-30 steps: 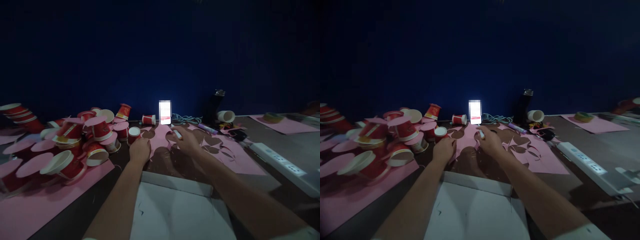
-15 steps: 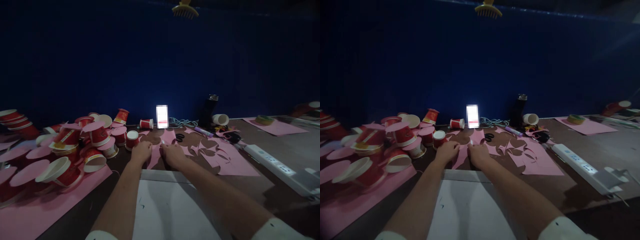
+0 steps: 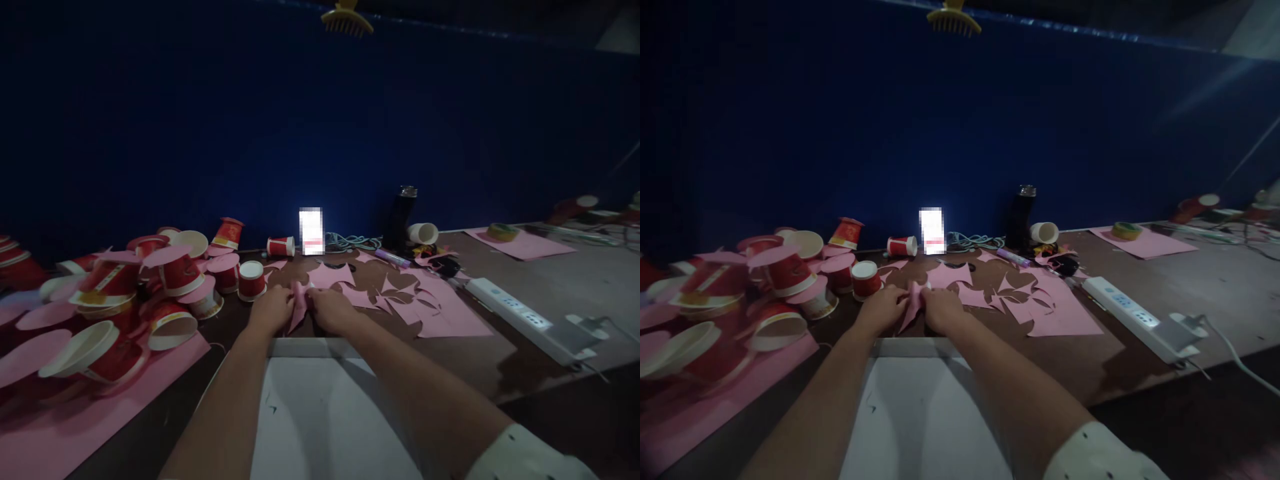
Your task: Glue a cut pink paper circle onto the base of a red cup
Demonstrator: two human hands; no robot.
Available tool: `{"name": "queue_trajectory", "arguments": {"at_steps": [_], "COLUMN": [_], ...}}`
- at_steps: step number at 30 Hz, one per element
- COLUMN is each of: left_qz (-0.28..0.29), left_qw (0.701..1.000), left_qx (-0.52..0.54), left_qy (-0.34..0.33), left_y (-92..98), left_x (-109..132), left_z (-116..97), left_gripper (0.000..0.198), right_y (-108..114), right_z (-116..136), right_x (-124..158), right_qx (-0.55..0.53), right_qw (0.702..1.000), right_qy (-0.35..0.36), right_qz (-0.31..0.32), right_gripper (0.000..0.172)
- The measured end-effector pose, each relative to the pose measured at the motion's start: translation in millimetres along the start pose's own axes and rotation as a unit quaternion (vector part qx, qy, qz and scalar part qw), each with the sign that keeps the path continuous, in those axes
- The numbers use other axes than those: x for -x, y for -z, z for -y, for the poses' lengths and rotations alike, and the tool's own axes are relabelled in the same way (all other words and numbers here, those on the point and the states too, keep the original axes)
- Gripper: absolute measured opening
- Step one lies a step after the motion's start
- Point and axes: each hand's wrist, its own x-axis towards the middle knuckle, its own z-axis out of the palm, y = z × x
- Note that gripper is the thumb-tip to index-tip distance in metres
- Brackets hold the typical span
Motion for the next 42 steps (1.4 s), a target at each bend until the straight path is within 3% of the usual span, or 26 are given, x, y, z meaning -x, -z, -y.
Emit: {"name": "queue_trajectory", "arguments": {"at_steps": [6,12,14,16,17,19,22,24,26,28,31,33,35,37,39,42], "left_qz": [-0.074,0.006,0.028,0.009,-0.034,-0.183,-0.407,-0.496,-0.544,-0.542,-0.454,-0.384,-0.328,-0.291,-0.314,-0.465], "left_qw": [0.996,1.0,0.999,1.0,0.999,0.98,0.901,0.839,0.784,0.775,0.849,0.882,0.901,0.911,0.901,0.843], "left_qx": [0.015,0.004,0.015,0.025,0.035,0.064,0.104,0.139,0.179,0.196,0.15,0.111,0.094,0.092,0.103,0.123], "left_qy": [0.043,-0.03,-0.035,-0.011,0.008,0.048,0.109,0.176,0.24,0.259,0.226,0.248,0.269,0.279,0.28,0.24], "left_y": [4.1,2.3,2.9,5.8,8.3,15.2,27.9,35.1,38.3,36.5,26.6,19.6,15.8,16.4,20.9,30.0], "left_x": [1,1,2,3,4,7,10,10,8,4,-2,-4,-5,-5,-3,3], "left_z": [-1,-6,-8,-9,-9,-4,11,24,33,37,32,26,22,22,24,26], "left_gripper": [0.034,0.025,0.022,0.021,0.022,0.027,0.032,0.032,0.033,0.037,0.062,0.082,0.081,0.066,0.055,0.06], "right_y": [-3,6,4,-3,-8,-17,-20,-16,-10,-6,-6,-8,-10,-12,-12,-12], "right_z": [-2,13,23,29,30,28,18,10,5,2,4,6,8,9,9,7], "right_x": [-37,-36,-34,-32,-32,-32,-30,-29,-29,-28,-26,-26,-25,-26,-26,-28], "right_qx": [-0.018,-0.058,-0.081,-0.082,-0.078,-0.075,-0.102,-0.135,-0.166,-0.197,-0.235,-0.244,-0.247,-0.25,-0.252,-0.261], "right_qw": [0.997,0.991,0.989,0.989,0.99,0.991,0.985,0.972,0.956,0.942,0.931,0.93,0.93,0.93,0.929,0.923], "right_qy": [-0.071,-0.101,-0.112,-0.111,-0.108,-0.1,-0.117,-0.152,-0.17,-0.173,-0.16,-0.145,-0.135,-0.127,-0.125,-0.143], "right_qz": [-0.024,-0.066,-0.054,-0.047,-0.047,-0.055,-0.074,-0.118,-0.17,-0.207,-0.231,-0.234,-0.235,-0.238,-0.24,-0.243], "right_gripper": [0.034,0.044,0.046,0.041,0.037,0.032,0.037,0.041,0.046,0.046,0.047,0.05,0.052,0.052,0.052,0.051]}}
